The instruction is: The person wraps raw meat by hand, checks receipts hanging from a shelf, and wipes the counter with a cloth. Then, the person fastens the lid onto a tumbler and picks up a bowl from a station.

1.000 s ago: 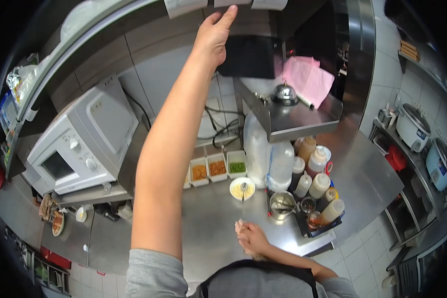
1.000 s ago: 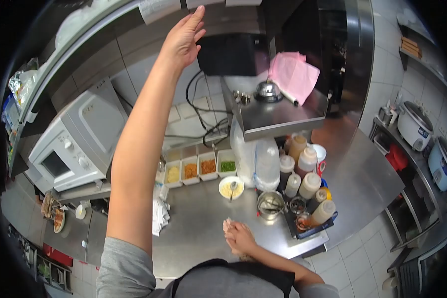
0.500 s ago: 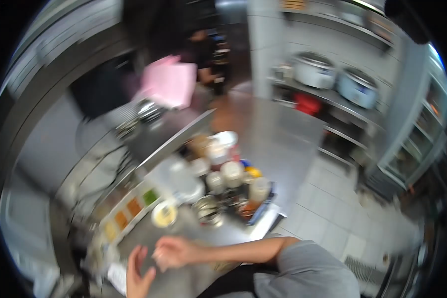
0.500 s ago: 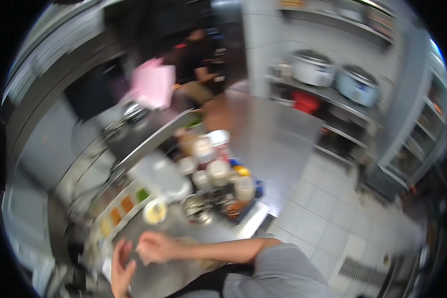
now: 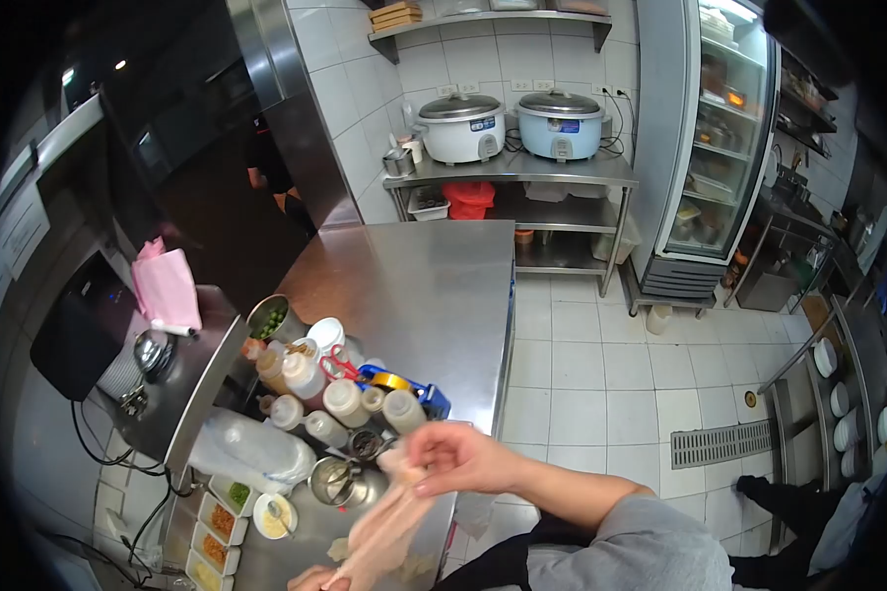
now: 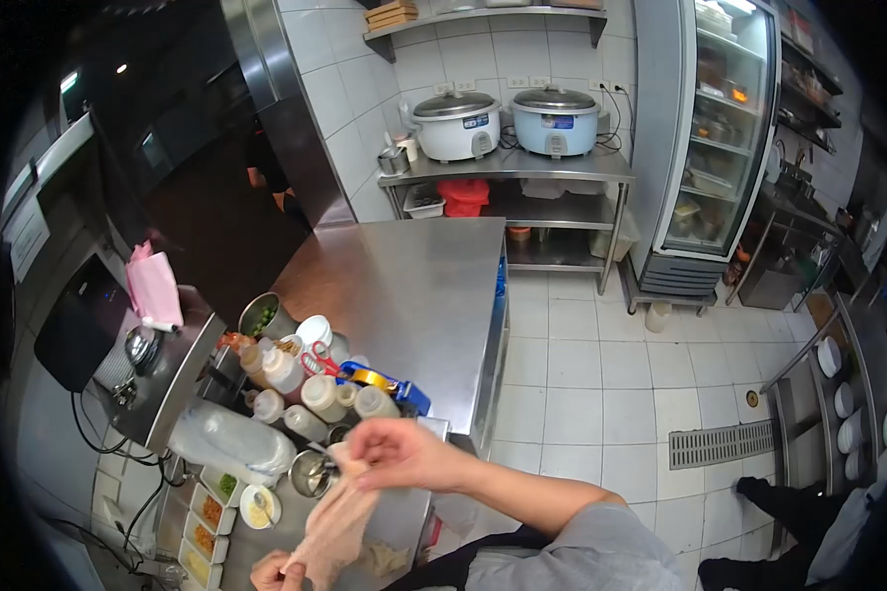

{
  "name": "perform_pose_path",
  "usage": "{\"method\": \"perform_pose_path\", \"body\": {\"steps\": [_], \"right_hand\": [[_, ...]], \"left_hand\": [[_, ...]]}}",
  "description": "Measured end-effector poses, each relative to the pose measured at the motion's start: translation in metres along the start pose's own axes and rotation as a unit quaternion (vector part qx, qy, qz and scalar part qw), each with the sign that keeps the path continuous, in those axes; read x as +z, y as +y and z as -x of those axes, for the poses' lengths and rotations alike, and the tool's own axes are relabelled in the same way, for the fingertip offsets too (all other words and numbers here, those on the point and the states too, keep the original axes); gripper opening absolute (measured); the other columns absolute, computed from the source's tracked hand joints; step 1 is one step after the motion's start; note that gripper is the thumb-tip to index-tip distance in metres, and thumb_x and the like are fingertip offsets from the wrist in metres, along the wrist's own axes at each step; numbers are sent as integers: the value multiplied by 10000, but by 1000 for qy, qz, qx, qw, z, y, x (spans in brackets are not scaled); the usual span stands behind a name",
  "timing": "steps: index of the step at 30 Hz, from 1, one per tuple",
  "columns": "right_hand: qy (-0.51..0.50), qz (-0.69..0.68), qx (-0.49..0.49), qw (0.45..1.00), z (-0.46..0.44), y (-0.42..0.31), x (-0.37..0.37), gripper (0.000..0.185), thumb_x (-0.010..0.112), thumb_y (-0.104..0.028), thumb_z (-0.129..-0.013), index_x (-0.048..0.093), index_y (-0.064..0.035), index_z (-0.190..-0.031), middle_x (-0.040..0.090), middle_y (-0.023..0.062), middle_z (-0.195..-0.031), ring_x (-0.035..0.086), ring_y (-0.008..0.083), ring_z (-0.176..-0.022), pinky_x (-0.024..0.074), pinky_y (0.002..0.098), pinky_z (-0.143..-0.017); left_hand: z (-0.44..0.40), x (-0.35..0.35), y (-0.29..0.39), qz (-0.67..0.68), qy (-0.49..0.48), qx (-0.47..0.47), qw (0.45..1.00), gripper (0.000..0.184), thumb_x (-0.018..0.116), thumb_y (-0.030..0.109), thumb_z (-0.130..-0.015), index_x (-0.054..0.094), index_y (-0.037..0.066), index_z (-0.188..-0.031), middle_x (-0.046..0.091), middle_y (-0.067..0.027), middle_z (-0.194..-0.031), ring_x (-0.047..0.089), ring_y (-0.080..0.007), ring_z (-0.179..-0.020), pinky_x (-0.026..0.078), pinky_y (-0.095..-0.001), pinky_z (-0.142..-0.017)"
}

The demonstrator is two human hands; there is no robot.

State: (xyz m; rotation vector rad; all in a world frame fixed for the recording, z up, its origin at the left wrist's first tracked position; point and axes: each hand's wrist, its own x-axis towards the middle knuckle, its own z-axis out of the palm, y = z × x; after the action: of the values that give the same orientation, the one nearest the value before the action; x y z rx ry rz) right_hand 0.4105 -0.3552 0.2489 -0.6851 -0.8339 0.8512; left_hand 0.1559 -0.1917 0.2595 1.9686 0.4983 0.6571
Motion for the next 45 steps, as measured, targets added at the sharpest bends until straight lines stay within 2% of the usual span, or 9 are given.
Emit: {"method": "perform_pose_path", "body": {"steps": [5,7,11,16,23,25,30,39,45], "right_hand": [[95,123,37,987,66,-71,-114,231,691,12,-825,570,-33,-1015,568,9,-1005,575,90,-932,498,236,-800],[105,308,42,945,84,-105,-153,234,693,-10,-828,578,-23,-1031,566,25,-1019,576,100,-924,497,240,-784],[81,531,-113,836,109,-157,-205,274,618,-134,-905,583,-24,-1153,542,83,-1183,586,167,-990,471,282,-861],[-5,189,272,943,140,-146,-304,330,583,-130,-929,556,-11,-1235,605,49,-1185,522,126,-1114,431,299,-964],[6,94,232,968,167,-147,-417,227,750,-121,-758,701,-41,-965,696,65,-988,639,203,-895,516,333,-808],[49,325,199,923,159,-135,-468,124,729,-158,-763,704,-71,-849,692,44,-870,647,193,-801,532,313,-706],[276,-268,43,922,104,-189,-550,244,684,-92,-787,638,-23,-1016,675,64,-857,650,187,-824,547,310,-717],[374,-255,0,891,-2,-271,-805,455,430,-388,-947,568,14,-1110,651,183,-1037,646,312,-939,543,441,-827],[444,-168,-57,878,-77,-336,-966,277,511,-325,-930,606,-65,-946,655,88,-888,649,248,-822,552,402,-736]], "left_hand": [[-41,123,18,-24,91,106,990,164,645,91,-836,635,-35,-941,628,-103,-764,581,-208,-656,464,-335,-626],[-71,180,-51,157,12,121,980,266,634,172,-900,584,-13,-1084,621,-113,-1071,592,-220,-957,462,-350,-843],[-134,309,68,37,-210,236,948,114,607,73,-884,610,-41,-889,610,-122,-789,572,-229,-656,460,-313,-609],[-184,412,121,97,-273,296,910,121,609,77,-883,634,-34,-925,621,-153,-792,603,-248,-684,477,-312,-644],[-265,500,76,22,-281,110,953,277,597,134,-919,571,37,-1177,589,-91,-983,581,-133,-862,467,-263,-714],[-288,508,52,15,-283,89,955,318,589,150,-928,548,39,-1224,574,-83,-989,604,-143,-825,482,-271,-696],[-358,541,-12,-2,-294,-57,954,338,598,167,-916,566,35,-1226,608,-109,-986,627,-195,-830,508,-297,-726],[-511,658,35,-8,-395,40,918,315,571,207,-937,571,27,-1195,612,-129,-995,615,-237,-852,500,-327,-774],[-569,697,36,-35,-409,54,910,335,578,228,-934,570,40,-1211,614,-148,-1021,620,-260,-908,501,-338,-785]]}}
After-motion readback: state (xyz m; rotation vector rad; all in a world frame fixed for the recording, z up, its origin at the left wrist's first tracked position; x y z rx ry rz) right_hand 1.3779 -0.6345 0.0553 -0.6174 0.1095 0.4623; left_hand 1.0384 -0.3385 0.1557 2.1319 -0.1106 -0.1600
